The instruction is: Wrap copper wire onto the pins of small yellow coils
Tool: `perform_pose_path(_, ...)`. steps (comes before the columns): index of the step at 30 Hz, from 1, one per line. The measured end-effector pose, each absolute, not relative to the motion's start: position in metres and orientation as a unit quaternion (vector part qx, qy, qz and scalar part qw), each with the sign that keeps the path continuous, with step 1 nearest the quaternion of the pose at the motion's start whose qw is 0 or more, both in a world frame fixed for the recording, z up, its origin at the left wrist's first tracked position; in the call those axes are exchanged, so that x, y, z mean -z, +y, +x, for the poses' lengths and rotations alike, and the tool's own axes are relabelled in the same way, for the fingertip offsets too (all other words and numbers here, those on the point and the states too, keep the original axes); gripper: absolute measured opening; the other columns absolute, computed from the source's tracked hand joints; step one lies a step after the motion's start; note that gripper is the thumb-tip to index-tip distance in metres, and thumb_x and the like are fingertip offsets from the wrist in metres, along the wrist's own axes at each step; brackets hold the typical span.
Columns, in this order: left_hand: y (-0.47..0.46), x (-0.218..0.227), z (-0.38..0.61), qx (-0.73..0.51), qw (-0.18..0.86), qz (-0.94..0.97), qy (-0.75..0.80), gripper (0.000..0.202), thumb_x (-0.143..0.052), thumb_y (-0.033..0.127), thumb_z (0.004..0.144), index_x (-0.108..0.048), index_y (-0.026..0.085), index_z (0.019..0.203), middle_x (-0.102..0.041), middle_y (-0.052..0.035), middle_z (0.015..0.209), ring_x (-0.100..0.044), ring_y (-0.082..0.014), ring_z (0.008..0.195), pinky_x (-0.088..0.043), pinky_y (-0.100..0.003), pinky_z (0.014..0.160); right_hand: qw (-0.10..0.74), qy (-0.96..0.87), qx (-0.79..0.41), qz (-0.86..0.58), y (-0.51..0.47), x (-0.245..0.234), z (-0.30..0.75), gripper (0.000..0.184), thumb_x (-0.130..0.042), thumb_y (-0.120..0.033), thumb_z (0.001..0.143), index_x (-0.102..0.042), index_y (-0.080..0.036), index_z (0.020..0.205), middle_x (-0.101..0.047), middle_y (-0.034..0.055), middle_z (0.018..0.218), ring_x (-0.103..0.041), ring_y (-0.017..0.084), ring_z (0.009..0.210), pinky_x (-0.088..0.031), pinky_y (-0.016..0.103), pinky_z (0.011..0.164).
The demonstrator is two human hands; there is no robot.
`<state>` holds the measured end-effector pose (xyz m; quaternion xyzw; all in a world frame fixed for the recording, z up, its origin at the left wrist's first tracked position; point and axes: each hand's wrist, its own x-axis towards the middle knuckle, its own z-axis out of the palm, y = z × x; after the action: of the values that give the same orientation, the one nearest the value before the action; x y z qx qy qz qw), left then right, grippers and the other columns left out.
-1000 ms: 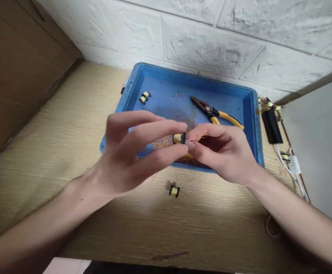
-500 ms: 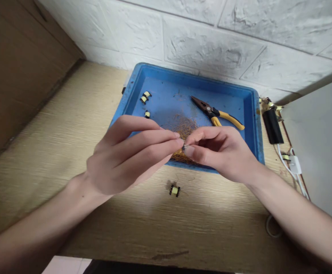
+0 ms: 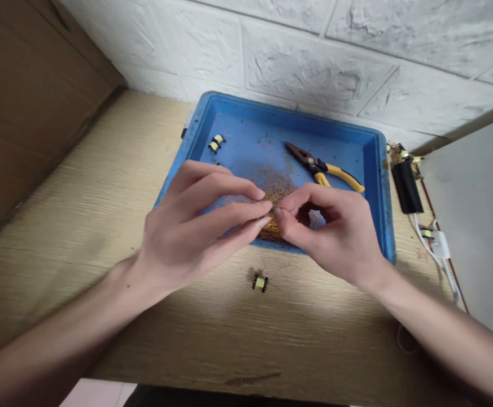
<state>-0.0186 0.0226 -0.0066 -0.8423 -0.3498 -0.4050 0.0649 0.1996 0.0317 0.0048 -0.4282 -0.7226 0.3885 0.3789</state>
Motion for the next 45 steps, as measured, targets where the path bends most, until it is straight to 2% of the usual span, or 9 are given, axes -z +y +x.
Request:
perform_pose_path(3, 0.020, 0.003, -0.015, 0.413, -0.003, -0.821, -0.394, 0.015, -0.081, 0.020, 0.091, -0.076, 0.030, 0.100, -0.082, 0.0021, 0.096, -0.070, -0.0179, 0.086, -0.063, -0.036, 0.079, 0.381, -0.746, -0.364, -0.408, 0.032, -0.005, 0.200, 0.015, -0.072, -0.012, 0.085, -0.067, -0.020, 0.073, -0.069, -0.0025, 0.067, -0.059, 0.010, 0.062, -0.047, 0.023, 0.059)
perform_pose_path(7, 0.015, -0.003, -0.009, 0.423, -0.154, -0.765, -0.461, 0.013, -0.078, 0.024, 0.094, -0.081, 0.037, 0.096, -0.082, 0.0052, 0.095, -0.070, -0.0167, 0.084, -0.061, -0.037, 0.079, 0.380, -0.737, -0.414, -0.375, 0.036, -0.003, 0.202, 0.014, -0.071, -0.011, 0.085, -0.068, -0.020, 0.075, -0.069, -0.0020, 0.070, -0.059, 0.011, 0.064, -0.047, 0.024, 0.060)
perform_pose_path(12, 0.011, -0.003, -0.006, 0.439, -0.301, -0.684, -0.499, 0.011, -0.083, 0.023, 0.088, -0.084, 0.034, 0.093, -0.081, 0.0050, 0.090, -0.071, -0.0150, 0.079, -0.058, -0.030, 0.073, 0.387, -0.692, -0.500, -0.348, 0.038, -0.003, 0.204, 0.012, -0.076, -0.009, 0.082, -0.072, -0.018, 0.076, -0.068, -0.0025, 0.067, -0.056, 0.010, 0.061, -0.046, 0.024, 0.056)
perform_pose_path(15, 0.013, -0.005, -0.006, 0.423, -0.351, -0.659, -0.513, 0.007, -0.083, 0.025, 0.087, -0.084, 0.032, 0.090, -0.080, 0.0060, 0.084, -0.071, -0.0136, 0.076, -0.054, -0.026, 0.067, 0.378, -0.660, -0.546, -0.351, 0.038, -0.004, 0.204, 0.010, -0.081, -0.012, 0.080, -0.075, -0.018, 0.077, -0.069, -0.0022, 0.065, -0.055, 0.010, 0.059, -0.045, 0.025, 0.054)
perform_pose_path(22, 0.016, -0.012, -0.007, 0.405, -0.396, -0.644, -0.515, 0.007, -0.082, 0.027, 0.087, -0.083, 0.033, 0.084, -0.077, 0.0080, 0.076, -0.067, -0.0109, 0.068, -0.048, -0.020, 0.058, 0.386, -0.609, -0.595, -0.355, 0.037, -0.005, 0.203, 0.014, -0.091, -0.022, 0.077, -0.077, -0.020, 0.076, -0.067, -0.0028, 0.062, -0.054, 0.010, 0.056, -0.042, 0.025, 0.049)
perform_pose_path(29, 0.016, -0.011, -0.010, 0.408, -0.410, -0.648, -0.496, 0.004, -0.082, 0.033, 0.089, -0.085, 0.031, 0.087, -0.078, 0.0039, 0.077, -0.069, -0.0135, 0.068, -0.050, -0.023, 0.056, 0.382, -0.600, -0.616, -0.338, 0.038, -0.005, 0.203, 0.014, -0.092, -0.020, 0.076, -0.077, -0.020, 0.077, -0.066, -0.0037, 0.061, -0.053, 0.009, 0.055, -0.042, 0.024, 0.048)
perform_pose_path(36, 0.016, -0.011, -0.010, 0.406, -0.416, -0.650, -0.490, 0.004, -0.082, 0.031, 0.088, -0.085, 0.029, 0.086, -0.078, 0.0029, 0.077, -0.070, -0.0140, 0.068, -0.051, -0.022, 0.055, 0.375, -0.628, -0.583, -0.353, 0.036, -0.006, 0.204, 0.016, -0.090, -0.026, 0.079, -0.075, -0.021, 0.077, -0.065, -0.0032, 0.062, -0.052, 0.010, 0.056, -0.041, 0.025, 0.049)
perform_pose_path(42, 0.016, -0.007, -0.011, 0.402, -0.417, -0.649, -0.493, 0.007, -0.082, 0.030, 0.090, -0.085, 0.034, 0.087, -0.078, 0.0058, 0.078, -0.068, -0.0114, 0.067, -0.047, -0.021, 0.053, 0.383, -0.664, -0.537, -0.351, 0.032, -0.003, 0.204, 0.013, -0.082, -0.017, 0.086, -0.072, -0.021, 0.080, -0.066, -0.0024, 0.069, -0.054, 0.011, 0.063, -0.043, 0.026, 0.053)
perform_pose_path(45, 0.015, -0.006, -0.012, 0.407, -0.416, -0.646, -0.494, 0.007, -0.083, 0.029, 0.089, -0.086, 0.035, 0.088, -0.078, 0.0057, 0.079, -0.068, -0.0121, 0.068, -0.047, -0.022, 0.054, 0.393, -0.675, -0.515, -0.354, 0.030, -0.002, 0.204, 0.011, -0.080, -0.017, 0.089, -0.071, -0.021, 0.082, -0.068, -0.0014, 0.071, -0.057, 0.012, 0.066, -0.045, 0.027, 0.056)
